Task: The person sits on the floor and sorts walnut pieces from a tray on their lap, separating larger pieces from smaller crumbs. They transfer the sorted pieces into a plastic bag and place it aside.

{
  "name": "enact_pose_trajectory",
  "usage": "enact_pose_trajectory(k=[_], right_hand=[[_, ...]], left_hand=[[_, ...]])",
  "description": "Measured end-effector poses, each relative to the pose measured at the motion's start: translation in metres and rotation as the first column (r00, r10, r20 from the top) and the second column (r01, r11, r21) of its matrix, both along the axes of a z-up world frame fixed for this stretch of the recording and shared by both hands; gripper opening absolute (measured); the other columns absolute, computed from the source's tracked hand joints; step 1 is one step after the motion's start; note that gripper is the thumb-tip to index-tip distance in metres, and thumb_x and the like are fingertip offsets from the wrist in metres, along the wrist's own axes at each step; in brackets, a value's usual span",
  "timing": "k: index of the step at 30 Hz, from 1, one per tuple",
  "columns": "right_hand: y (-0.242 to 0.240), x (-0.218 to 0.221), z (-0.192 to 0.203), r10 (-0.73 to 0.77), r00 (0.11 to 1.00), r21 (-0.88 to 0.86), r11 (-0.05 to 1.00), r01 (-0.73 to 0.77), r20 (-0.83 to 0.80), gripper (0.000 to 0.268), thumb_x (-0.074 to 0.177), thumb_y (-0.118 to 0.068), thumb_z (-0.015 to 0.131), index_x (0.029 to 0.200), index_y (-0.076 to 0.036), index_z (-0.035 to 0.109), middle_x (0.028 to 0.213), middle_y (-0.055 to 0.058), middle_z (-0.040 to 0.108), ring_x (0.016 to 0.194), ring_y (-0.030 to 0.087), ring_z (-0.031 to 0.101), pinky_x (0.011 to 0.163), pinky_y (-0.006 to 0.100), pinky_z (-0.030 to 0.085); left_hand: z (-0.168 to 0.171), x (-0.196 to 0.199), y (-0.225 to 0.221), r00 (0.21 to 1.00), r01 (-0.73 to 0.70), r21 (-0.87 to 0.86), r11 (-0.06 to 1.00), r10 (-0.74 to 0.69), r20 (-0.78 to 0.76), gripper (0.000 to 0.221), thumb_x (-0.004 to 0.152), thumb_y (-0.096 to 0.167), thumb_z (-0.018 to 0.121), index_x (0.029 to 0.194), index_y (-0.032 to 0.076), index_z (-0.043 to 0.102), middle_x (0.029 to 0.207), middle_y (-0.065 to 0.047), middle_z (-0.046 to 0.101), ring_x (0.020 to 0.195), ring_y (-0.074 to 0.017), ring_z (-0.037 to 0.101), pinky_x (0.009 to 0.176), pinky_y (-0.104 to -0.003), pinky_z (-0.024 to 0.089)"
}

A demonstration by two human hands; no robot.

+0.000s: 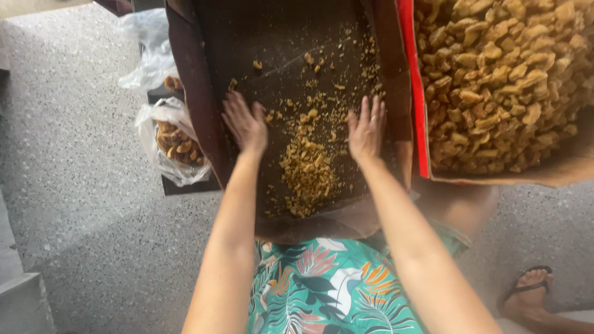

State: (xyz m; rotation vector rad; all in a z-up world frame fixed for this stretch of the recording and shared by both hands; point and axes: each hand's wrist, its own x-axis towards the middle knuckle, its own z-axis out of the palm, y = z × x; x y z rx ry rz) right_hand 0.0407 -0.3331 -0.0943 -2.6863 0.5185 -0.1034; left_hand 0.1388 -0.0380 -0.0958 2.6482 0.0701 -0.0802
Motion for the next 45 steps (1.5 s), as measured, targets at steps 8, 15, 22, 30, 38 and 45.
enact_pose_trajectory(k=[8,15,22,30,38,45], right_hand=[[0.036,0.040,-0.013,0.428,0.768,-0.007,0.875,-0.484,0.476,0.034,0.112,-0.021,0.060,0.145,-0.024,0.055,0.160,0.009,0.049,0.155,0.028,0.038,0.133,0.044,0.030],[-0.010,0.094,-0.005,0.215,0.956,-0.156,0.970,-0.185,0.200,0.051,0.109,-0.031,0.047,0.150,0.000,0.050,0.160,0.026,0.039,0.149,0.041,0.031,0.123,0.050,0.017],[0.032,0.034,0.054,0.440,0.791,0.177,0.816,-0.550,0.425,0.026,0.101,-0.004,0.062,0.126,-0.007,0.070,0.140,0.013,0.064,0.138,0.030,0.057,0.122,0.047,0.047],[-0.077,0.078,0.158,0.295,0.915,-0.418,0.894,-0.163,0.274,0.066,0.089,-0.026,0.076,0.145,-0.003,0.048,0.134,0.026,0.057,0.127,0.042,0.052,0.104,0.056,0.046],[-0.115,0.099,0.134,0.221,0.975,0.049,0.974,-0.221,0.014,0.074,0.104,-0.014,0.062,0.163,-0.002,0.020,0.096,0.033,0.068,0.086,0.053,0.066,0.078,0.057,0.054],[-0.114,0.095,0.113,0.128,0.991,0.091,0.987,-0.130,0.031,0.061,0.103,-0.015,0.063,0.154,-0.004,0.031,0.097,0.033,0.068,0.089,0.054,0.066,0.079,0.059,0.053]], left_hand=[[-0.015,0.018,-0.019,0.945,0.218,-0.190,0.957,-0.159,0.284,0.045,0.116,0.045,0.034,0.153,0.023,0.049,0.167,0.000,0.042,0.163,-0.0245,0.029,0.140,-0.049,0.011],[-0.027,0.095,-0.010,0.980,0.066,0.057,0.996,-0.075,0.182,0.071,0.113,0.052,0.030,0.167,0.006,0.020,0.173,-0.019,0.017,0.158,-0.0339,0.010,0.127,-0.053,0.004],[-0.027,0.060,-0.081,0.855,0.519,-0.095,0.850,-0.514,0.073,0.049,0.116,0.047,0.024,0.159,0.026,0.037,0.171,0.005,0.035,0.166,-0.0142,0.026,0.142,-0.039,0.010],[0.014,0.162,-0.117,0.881,0.474,0.000,0.881,-0.474,-0.008,0.071,0.108,0.057,0.027,0.165,0.015,0.020,0.172,-0.009,0.019,0.159,-0.0262,0.015,0.129,-0.044,0.001],[0.074,0.056,-0.122,0.281,0.932,-0.169,0.320,-0.935,-0.218,0.052,0.107,0.031,0.055,0.152,0.010,0.041,0.161,-0.011,0.039,0.152,-0.0265,0.033,0.130,-0.046,0.014],[0.035,0.191,-0.012,0.967,0.207,0.567,0.797,-0.255,0.005,0.071,0.093,0.020,0.065,0.156,0.008,0.035,0.144,-0.012,0.054,0.132,-0.0277,0.045,0.108,-0.043,0.030]])
